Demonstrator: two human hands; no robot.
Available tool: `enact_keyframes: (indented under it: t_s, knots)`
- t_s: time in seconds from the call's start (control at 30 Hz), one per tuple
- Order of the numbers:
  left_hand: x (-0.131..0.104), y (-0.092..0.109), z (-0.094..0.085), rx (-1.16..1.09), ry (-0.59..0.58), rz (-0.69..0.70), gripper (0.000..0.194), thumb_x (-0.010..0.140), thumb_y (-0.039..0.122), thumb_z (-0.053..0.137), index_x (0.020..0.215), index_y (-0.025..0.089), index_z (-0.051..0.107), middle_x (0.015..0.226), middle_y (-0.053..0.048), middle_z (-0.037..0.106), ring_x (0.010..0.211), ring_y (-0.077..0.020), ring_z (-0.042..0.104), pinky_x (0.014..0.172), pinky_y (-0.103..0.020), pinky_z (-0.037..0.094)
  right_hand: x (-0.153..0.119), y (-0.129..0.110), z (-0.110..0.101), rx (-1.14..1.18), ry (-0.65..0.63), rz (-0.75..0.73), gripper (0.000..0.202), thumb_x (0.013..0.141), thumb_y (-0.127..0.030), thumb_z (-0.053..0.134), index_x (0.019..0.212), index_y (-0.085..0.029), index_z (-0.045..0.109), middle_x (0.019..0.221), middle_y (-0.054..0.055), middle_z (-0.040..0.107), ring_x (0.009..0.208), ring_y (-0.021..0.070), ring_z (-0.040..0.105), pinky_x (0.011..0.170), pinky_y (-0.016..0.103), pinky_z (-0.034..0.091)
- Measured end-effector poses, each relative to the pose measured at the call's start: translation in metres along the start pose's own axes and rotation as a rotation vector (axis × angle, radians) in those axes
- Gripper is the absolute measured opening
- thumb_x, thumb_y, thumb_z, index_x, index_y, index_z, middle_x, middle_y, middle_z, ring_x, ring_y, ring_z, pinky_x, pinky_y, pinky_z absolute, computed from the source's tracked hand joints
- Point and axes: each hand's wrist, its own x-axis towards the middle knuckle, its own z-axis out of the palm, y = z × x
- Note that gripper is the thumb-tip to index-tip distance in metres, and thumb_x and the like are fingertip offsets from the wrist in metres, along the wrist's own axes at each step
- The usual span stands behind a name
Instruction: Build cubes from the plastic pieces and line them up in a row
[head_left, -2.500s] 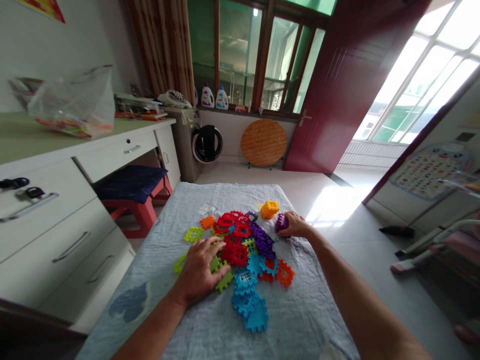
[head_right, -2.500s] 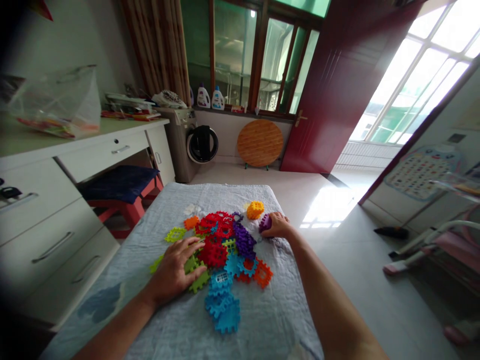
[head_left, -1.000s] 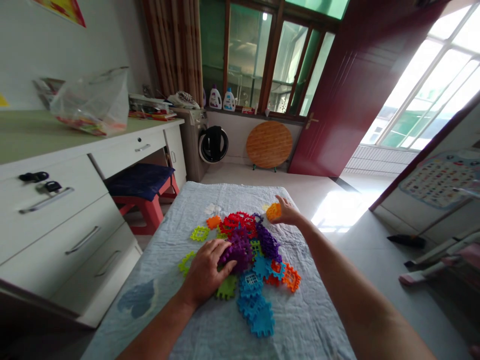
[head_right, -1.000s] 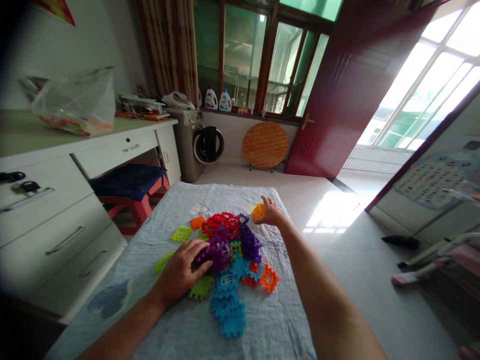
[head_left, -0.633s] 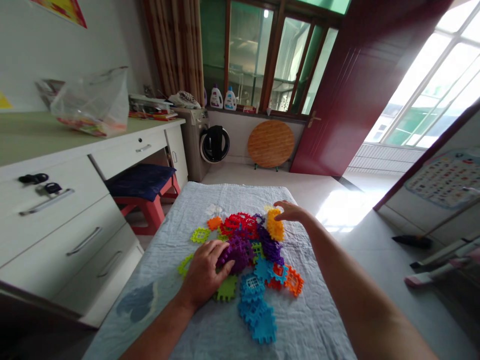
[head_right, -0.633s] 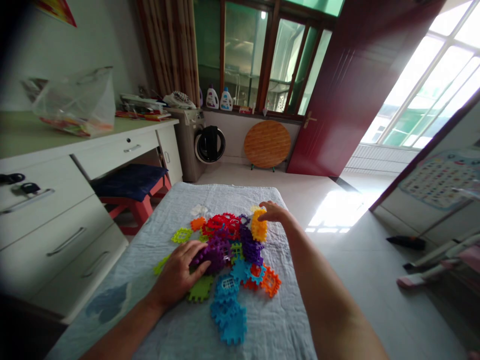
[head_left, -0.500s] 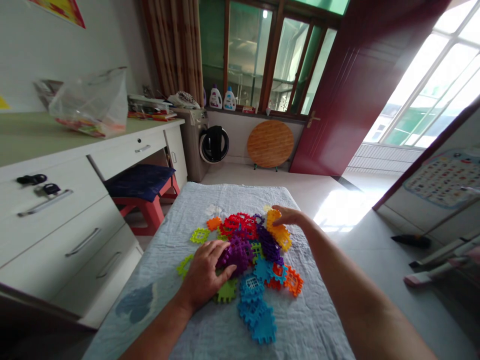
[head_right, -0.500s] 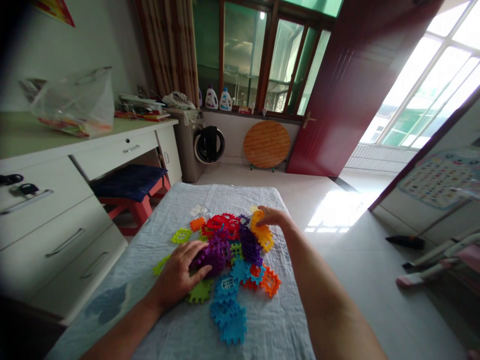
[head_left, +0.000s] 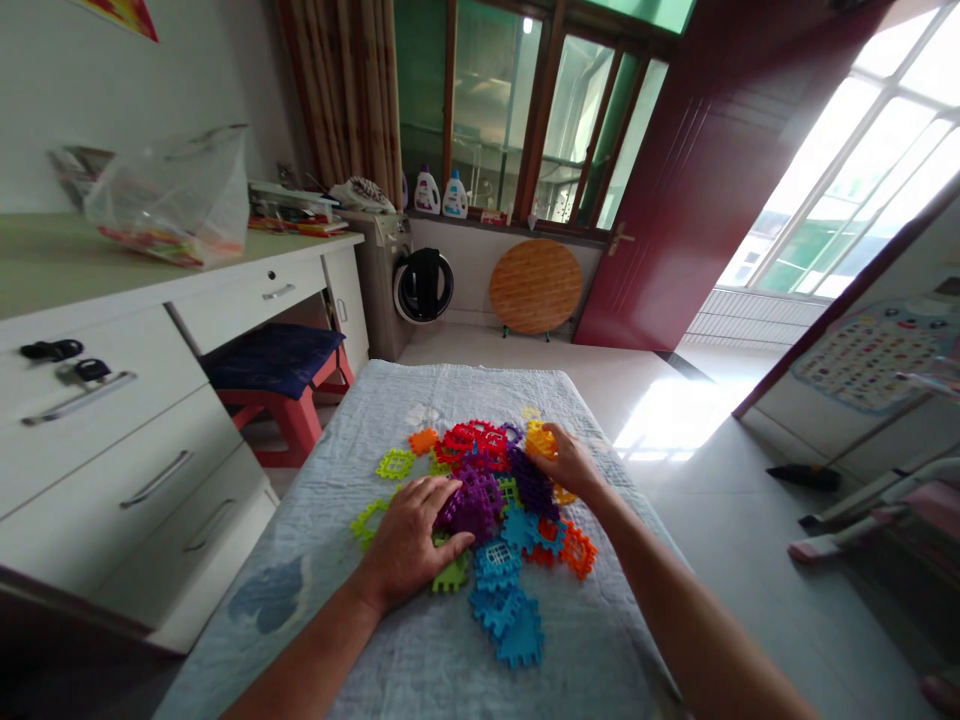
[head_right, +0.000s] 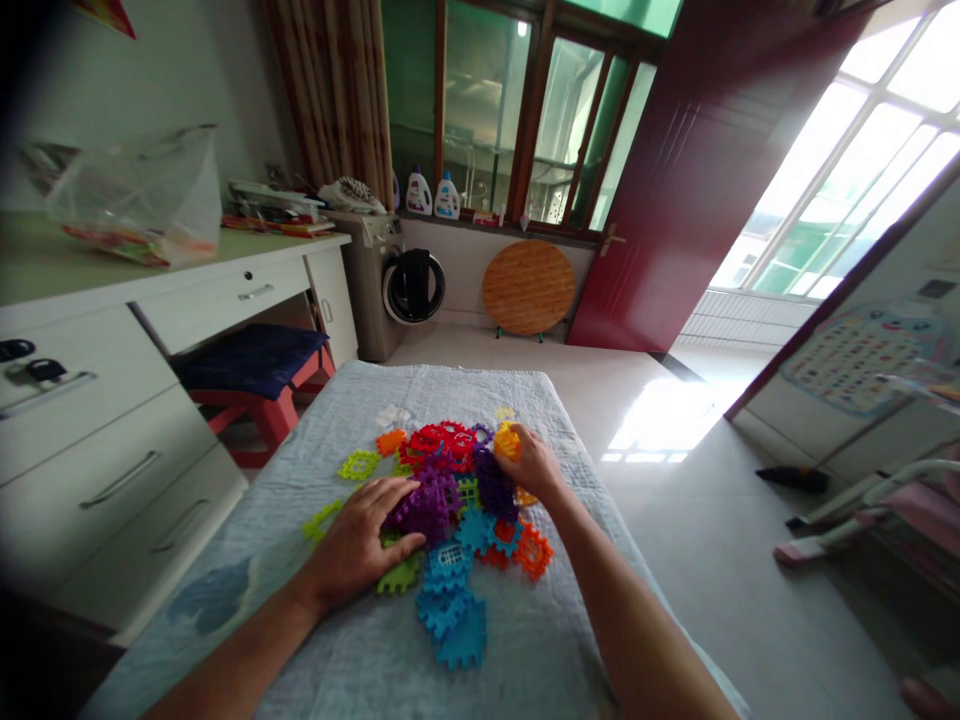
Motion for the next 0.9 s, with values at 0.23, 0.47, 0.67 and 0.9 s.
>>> enact_keyframes:
  t_s: [0.23,0.47,0.67,0.9]
  knots:
    - [-0.001,0.001,0.002,-0.046,0.016,-0.003,0.055,0.082,0.046,0.057,0.130,0.022,0.046,0.129,-0.011,0.052,0.122,-0.0279,0.046,0.105,-0.048,0.038,-0.006,-0.029,-0.018,0.100,0.278,0.064,0.051,0.070,-0.046,0.064,0.112,-0.020,0.055,0.089,0.006,0.065,0.074,0.0200,0.059,0.070,0.033,0.045]
    - [-0.004,0.009,-0.001,-0.116,0.153,-0.056,0.097,0.072,0.051,0.068,0.146,0.023,0.012,0.151,-0.015,0.016,0.139,-0.0352,0.018,0.109,-0.055,0.030,-0.021,-0.112,-0.014,0.366,0.037,-0.235,0.038,0.080,-0.039,0.059,0.113,-0.021,0.055,0.088,0.002,0.064,0.068,0.0122,0.057,0.066,0.026,0.044]
    - [-0.004,0.003,0.004,-0.122,0.039,-0.019,0.068,0.080,0.043,0.060,0.139,0.024,0.032,0.135,-0.011,0.047,0.125,-0.0297,0.044,0.104,-0.049,0.038,0.013,-0.078,-0.003,0.224,0.086,-0.142,0.026,0.090,-0.033,0.043,0.094,-0.019,0.064,0.095,0.006,0.064,0.089,0.0175,0.058,0.082,0.031,0.044]
    - [0.000,0.000,-0.013,-0.106,0.079,-0.012,0.041,0.084,0.044,0.056,0.120,0.024,0.054,0.113,-0.007,0.060,0.109,-0.0250,0.054,0.098,-0.044,0.042,0.046,-0.004,0.016,-0.098,-0.095,0.174,0.046,0.070,-0.022,0.059,0.116,-0.019,0.059,0.113,0.013,0.059,0.104,0.0311,0.053,0.086,0.042,0.041]
